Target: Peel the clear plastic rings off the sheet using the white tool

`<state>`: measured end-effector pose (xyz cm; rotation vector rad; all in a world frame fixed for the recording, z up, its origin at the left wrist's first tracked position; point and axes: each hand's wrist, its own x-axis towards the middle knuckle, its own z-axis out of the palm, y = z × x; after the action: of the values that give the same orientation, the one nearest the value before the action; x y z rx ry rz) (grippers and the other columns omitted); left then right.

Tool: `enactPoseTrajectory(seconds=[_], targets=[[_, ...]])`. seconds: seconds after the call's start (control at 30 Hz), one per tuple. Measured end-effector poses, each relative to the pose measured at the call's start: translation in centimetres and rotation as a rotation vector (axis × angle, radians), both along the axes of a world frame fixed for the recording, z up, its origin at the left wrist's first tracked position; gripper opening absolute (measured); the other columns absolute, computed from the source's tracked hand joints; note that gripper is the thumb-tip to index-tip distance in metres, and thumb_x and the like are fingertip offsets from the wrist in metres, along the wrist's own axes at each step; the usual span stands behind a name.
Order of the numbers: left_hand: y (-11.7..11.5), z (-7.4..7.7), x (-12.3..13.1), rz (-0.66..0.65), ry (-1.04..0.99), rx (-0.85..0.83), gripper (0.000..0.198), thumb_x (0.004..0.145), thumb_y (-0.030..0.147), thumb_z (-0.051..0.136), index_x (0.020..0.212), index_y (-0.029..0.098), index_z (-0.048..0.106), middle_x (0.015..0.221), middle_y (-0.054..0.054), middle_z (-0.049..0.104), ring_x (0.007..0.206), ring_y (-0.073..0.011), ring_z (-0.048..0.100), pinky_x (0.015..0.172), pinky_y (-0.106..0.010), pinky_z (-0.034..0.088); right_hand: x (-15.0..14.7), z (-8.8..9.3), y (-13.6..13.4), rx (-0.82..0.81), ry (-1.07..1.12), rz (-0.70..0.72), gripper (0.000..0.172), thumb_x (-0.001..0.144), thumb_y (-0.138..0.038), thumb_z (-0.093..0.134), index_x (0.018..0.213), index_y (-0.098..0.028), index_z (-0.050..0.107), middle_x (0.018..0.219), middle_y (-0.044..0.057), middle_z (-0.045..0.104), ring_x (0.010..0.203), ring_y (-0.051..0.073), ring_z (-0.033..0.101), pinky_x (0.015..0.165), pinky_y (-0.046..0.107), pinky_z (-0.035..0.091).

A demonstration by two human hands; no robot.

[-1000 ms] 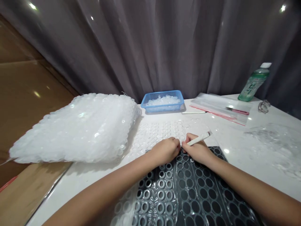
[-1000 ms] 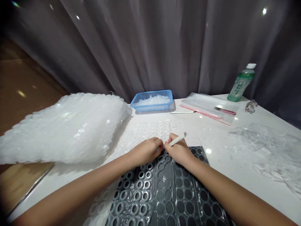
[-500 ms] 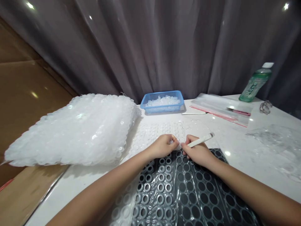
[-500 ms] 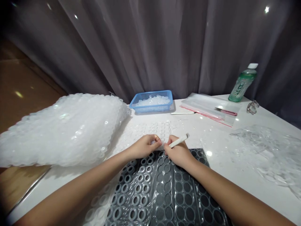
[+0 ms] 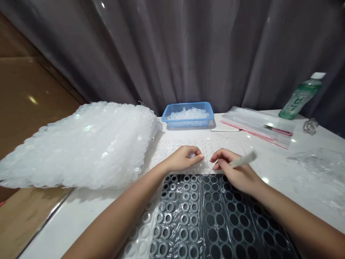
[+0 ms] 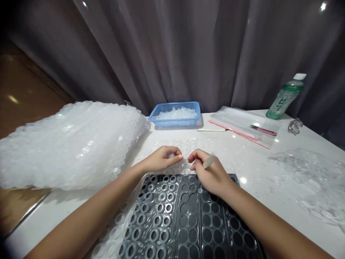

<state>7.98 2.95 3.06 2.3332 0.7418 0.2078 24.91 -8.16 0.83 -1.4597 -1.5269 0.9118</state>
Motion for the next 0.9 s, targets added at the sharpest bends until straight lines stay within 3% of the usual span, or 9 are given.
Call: enactPoseTrajectory(seconds=[0.13, 0.27, 0.4, 0.5, 0.57, 0.67, 0.77, 0.9], targets=[[0.1, -1.0, -0.9, -0.021, 0.116, 0.082, 0.022, 0.079, 0.035, 0.053, 0.082, 0.016, 0.064, 0.072, -0.001, 0.063, 0.065, -0.0121, 0.053, 0.06, -0.022, 0.036, -1.3, -0.8, -0.2, 0.201, -0.399, 0.227, 0.016, 0.087, -0.019, 0.04, 0.095, -0.02, 0.054, 0.087, 0.006, 0.058, 0.079, 0.017, 0.056, 0.069, 0.03, 0.043], [0.0, -1.3, -0.7, -0.023, 0.181, 0.143, 0.018, 0.075, 0.033, 0.059, 0.08, 0.017, 0.065, 0.07, 0.0, 0.063, 0.064, -0.0124, 0.053, 0.057, -0.022, 0.034, -1.8, -2.4, 0.1, 0.178, -0.62, 0.191, 0.008, 0.083, -0.015, 0.045, 0.084, -0.017, 0.052, 0.084, 0.006, 0.055, 0.073, 0.017, 0.054, 0.064, 0.029, 0.042], [-0.2, -1.3, -0.5, -0.035, 0.197, 0.155, 0.014, 0.074, 0.027, 0.057, 0.08, 0.017, 0.066, 0.073, -0.002, 0.065, 0.065, -0.0122, 0.054, 0.059, -0.022, 0.035, -0.5, -2.5, 0.4, 0.101, -0.606, 0.048, 0.009, 0.08, -0.013, 0.044, 0.076, -0.017, 0.05, 0.08, 0.005, 0.056, 0.072, 0.017, 0.054, 0.064, 0.029, 0.039], [-0.4, -1.4, -0.5, -0.03, 0.204, 0.164, 0.015, 0.075, 0.025, 0.055, 0.081, 0.017, 0.067, 0.074, -0.003, 0.066, 0.065, -0.0123, 0.055, 0.06, -0.023, 0.036, 0.6, -2.0, 0.4, -0.022, -0.544, -0.08, 0.017, 0.079, -0.02, 0.044, 0.063, -0.019, 0.045, 0.065, 0.003, 0.054, 0.064, 0.016, 0.052, 0.058, 0.027, 0.036], [-0.4, -1.5, -0.4, -0.023, 0.211, 0.17, 0.017, 0.075, 0.026, 0.055, 0.082, 0.017, 0.067, 0.075, -0.003, 0.066, 0.065, -0.0126, 0.055, 0.059, -0.023, 0.036, 0.9, -1.8, 0.3, -0.057, -0.533, -0.072, 0.02, 0.078, -0.023, 0.045, 0.059, -0.019, 0.043, 0.06, 0.002, 0.052, 0.06, 0.016, 0.051, 0.055, 0.027, 0.035], [-0.4, -1.5, -0.4, -0.035, 0.208, 0.182, 0.017, 0.074, 0.026, 0.056, 0.083, 0.017, 0.067, 0.076, -0.003, 0.066, 0.068, -0.0133, 0.056, 0.061, -0.024, 0.038, 0.5, -1.6, 0.2, 0.019, -0.505, 0.009, 0.006, 0.072, -0.015, 0.048, 0.073, -0.019, 0.051, 0.074, 0.003, 0.058, 0.069, 0.016, 0.053, 0.06, 0.027, 0.038], [-0.4, -1.6, -0.4, -0.037, 0.199, 0.182, 0.016, 0.074, 0.026, 0.055, 0.082, 0.018, 0.066, 0.075, -0.003, 0.066, 0.068, -0.0135, 0.057, 0.062, -0.024, 0.039, -0.1, -1.8, 0.1, 0.093, -0.514, 0.09, 0.026, 0.068, -0.007, 0.046, 0.087, -0.021, 0.056, 0.089, 0.004, 0.059, 0.08, 0.017, 0.055, 0.068, 0.028, 0.04], [-0.6, -1.7, -0.4, -0.048, 0.18, 0.244, 0.016, 0.076, 0.026, 0.054, 0.082, 0.017, 0.065, 0.075, -0.003, 0.064, 0.068, -0.0137, 0.056, 0.063, -0.024, 0.039, -0.6, -1.8, 0.1, 0.082, -0.602, 0.09, 0.019, 0.067, -0.009, 0.051, 0.081, -0.02, 0.058, 0.084, 0.004, 0.06, 0.079, 0.019, 0.057, 0.068, 0.03, 0.041]])
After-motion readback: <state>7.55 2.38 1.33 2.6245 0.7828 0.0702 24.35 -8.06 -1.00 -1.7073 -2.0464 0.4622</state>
